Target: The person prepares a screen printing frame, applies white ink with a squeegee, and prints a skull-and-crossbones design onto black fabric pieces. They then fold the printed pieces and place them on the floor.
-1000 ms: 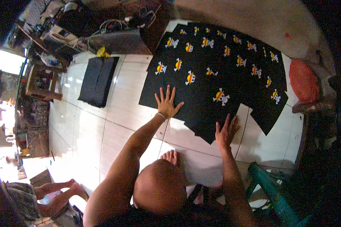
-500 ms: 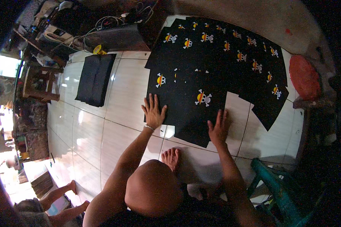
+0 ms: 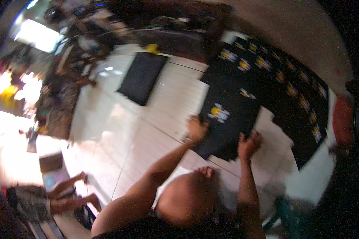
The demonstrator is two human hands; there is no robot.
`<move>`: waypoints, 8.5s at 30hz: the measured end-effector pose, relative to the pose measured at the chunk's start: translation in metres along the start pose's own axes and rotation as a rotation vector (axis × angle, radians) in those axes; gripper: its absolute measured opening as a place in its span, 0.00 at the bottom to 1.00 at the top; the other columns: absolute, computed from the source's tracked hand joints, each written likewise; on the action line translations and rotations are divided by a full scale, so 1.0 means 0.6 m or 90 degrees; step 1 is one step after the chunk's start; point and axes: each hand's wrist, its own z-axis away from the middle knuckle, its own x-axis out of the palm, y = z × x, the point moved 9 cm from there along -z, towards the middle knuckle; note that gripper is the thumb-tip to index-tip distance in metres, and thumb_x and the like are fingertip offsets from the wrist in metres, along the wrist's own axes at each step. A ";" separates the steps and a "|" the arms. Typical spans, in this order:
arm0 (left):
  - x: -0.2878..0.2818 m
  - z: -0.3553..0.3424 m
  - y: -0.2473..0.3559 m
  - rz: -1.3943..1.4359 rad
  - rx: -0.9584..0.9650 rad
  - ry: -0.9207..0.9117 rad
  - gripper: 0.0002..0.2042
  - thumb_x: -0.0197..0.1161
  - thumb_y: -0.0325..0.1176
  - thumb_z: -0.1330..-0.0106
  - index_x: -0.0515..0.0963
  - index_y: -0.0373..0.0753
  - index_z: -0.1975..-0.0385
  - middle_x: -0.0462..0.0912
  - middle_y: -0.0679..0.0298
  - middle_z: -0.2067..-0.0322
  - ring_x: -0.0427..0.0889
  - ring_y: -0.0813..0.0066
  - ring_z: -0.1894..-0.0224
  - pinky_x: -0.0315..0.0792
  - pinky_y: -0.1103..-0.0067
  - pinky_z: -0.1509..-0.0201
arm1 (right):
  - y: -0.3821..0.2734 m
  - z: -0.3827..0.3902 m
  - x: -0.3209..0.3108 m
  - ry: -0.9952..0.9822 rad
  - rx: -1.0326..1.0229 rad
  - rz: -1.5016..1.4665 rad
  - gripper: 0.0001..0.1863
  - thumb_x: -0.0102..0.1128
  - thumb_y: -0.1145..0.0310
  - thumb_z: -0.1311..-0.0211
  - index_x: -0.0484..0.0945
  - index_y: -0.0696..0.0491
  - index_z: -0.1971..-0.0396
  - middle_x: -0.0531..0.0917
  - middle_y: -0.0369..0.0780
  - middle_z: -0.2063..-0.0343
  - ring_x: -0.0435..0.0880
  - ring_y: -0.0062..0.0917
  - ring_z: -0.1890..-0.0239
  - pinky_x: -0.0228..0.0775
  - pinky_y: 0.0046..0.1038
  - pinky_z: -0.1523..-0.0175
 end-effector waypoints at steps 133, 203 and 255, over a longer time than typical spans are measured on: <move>-0.011 0.122 -0.006 0.141 0.005 -0.328 0.15 0.65 0.39 0.33 0.81 0.30 0.58 0.81 0.67 0.77 0.75 0.78 0.79 0.70 0.77 0.74 | 0.003 0.113 0.083 -0.498 0.112 -0.438 0.18 0.63 0.70 0.36 0.78 0.58 0.48 0.84 0.43 0.52 0.82 0.34 0.49 0.71 0.39 0.42; -0.102 0.163 0.344 0.505 0.474 -0.056 0.63 0.86 0.43 0.69 0.51 0.34 0.31 0.60 0.47 0.36 0.60 0.49 0.32 0.57 0.63 0.27 | -0.250 -0.069 -0.390 -0.443 -0.315 -0.156 0.42 0.58 0.71 0.34 0.46 0.44 0.25 0.69 0.54 0.37 0.67 0.49 0.34 0.60 0.49 0.32; -0.215 0.071 -0.228 -0.073 0.294 0.095 0.18 0.72 0.38 0.39 0.75 0.31 0.60 0.78 0.54 0.69 0.78 0.57 0.64 0.73 0.68 0.61 | 0.669 -0.227 -0.233 0.098 0.356 0.135 0.30 0.68 0.59 0.43 0.73 0.40 0.39 0.74 0.48 0.46 0.74 0.48 0.44 0.73 0.50 0.44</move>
